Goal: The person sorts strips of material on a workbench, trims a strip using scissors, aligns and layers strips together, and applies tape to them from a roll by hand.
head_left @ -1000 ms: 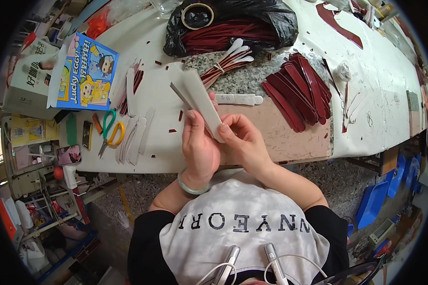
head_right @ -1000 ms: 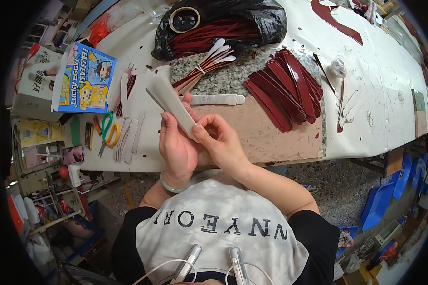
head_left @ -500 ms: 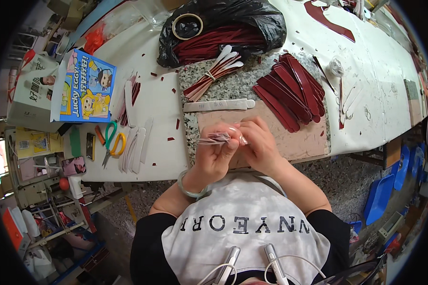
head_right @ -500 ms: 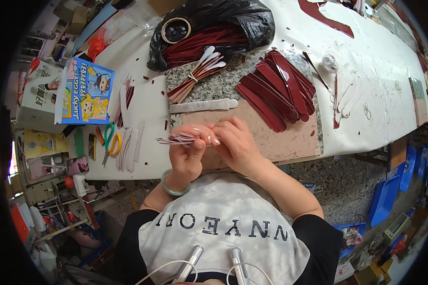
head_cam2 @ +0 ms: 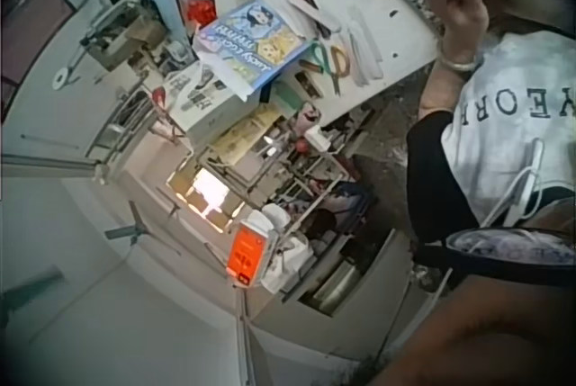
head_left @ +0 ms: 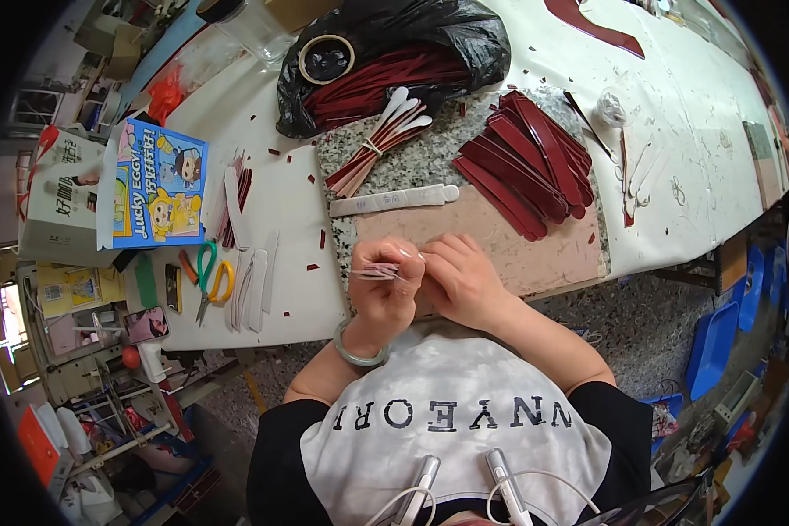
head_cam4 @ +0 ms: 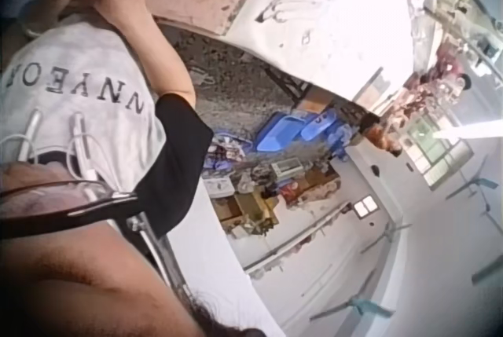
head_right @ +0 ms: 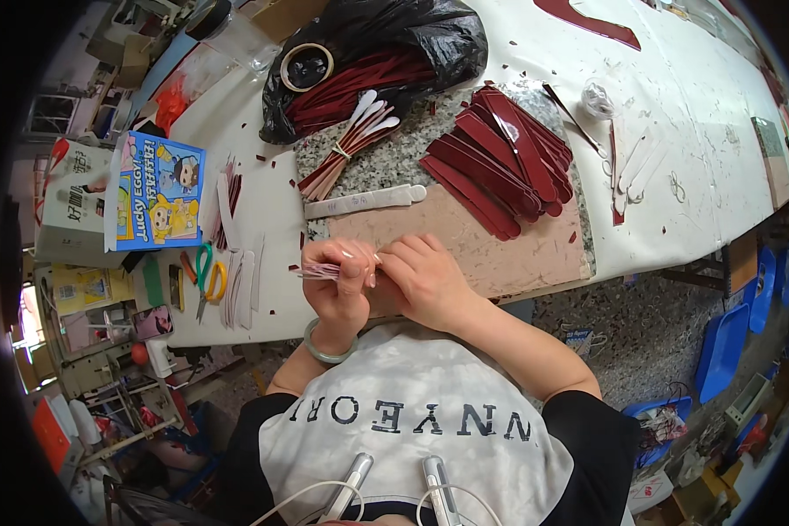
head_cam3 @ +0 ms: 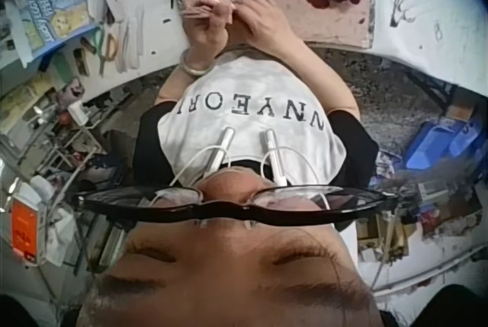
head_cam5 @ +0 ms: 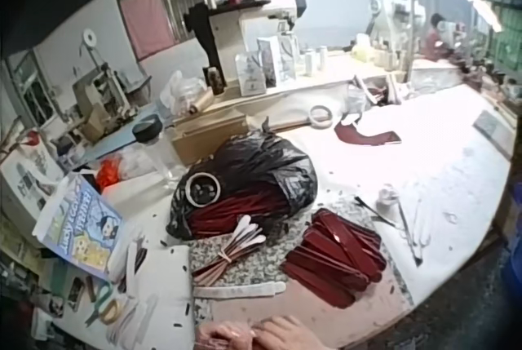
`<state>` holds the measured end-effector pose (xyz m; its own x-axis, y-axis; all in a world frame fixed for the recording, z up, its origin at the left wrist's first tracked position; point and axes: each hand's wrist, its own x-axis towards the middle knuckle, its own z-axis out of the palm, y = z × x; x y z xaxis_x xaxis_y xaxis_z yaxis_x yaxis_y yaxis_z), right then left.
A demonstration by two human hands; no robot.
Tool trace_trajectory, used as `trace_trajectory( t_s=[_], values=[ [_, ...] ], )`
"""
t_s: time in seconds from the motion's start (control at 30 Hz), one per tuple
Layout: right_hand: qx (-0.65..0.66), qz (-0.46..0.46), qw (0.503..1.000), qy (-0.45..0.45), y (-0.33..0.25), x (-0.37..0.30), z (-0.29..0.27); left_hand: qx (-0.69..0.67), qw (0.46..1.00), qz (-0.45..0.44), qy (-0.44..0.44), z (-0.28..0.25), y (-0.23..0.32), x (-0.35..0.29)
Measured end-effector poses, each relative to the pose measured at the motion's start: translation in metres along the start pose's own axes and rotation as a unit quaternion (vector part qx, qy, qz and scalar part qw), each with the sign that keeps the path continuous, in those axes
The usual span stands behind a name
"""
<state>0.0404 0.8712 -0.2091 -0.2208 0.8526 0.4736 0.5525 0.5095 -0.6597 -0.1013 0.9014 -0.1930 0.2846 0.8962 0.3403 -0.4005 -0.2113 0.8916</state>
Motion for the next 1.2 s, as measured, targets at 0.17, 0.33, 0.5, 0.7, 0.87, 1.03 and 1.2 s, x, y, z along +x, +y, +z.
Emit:
trace_trajectory(
  t_s=[0.17,0.33,0.5,0.7,0.87,1.03,1.2],
  values=[
    [-0.004,-0.004,0.999,0.033,0.003,-0.005,0.000,0.027,0.998,-0.049,-0.025,0.004,-0.001,0.005],
    [0.255,0.133,0.957,-0.029,-0.007,-0.013,-0.013,-0.053,0.983,-0.162,-0.070,0.001,0.026,0.014],
    [0.355,0.249,0.893,-0.118,-0.014,-0.018,-0.017,-0.090,0.969,-0.203,-0.109,0.003,0.035,0.028],
    [0.410,0.286,0.848,-0.177,-0.022,-0.015,-0.021,-0.218,0.925,-0.302,-0.071,-0.003,0.040,0.019],
    [0.530,0.305,0.766,-0.200,-0.042,0.006,-0.016,-0.193,0.947,-0.255,-0.026,-0.019,0.056,0.002],
    [0.361,0.120,0.917,-0.121,-0.039,0.056,-0.023,0.357,0.933,0.025,-0.041,-0.039,0.090,-0.008],
    [0.244,-0.047,0.960,-0.132,-0.076,0.105,-0.016,0.494,0.862,0.089,-0.073,-0.079,0.109,-0.025]
  ],
)
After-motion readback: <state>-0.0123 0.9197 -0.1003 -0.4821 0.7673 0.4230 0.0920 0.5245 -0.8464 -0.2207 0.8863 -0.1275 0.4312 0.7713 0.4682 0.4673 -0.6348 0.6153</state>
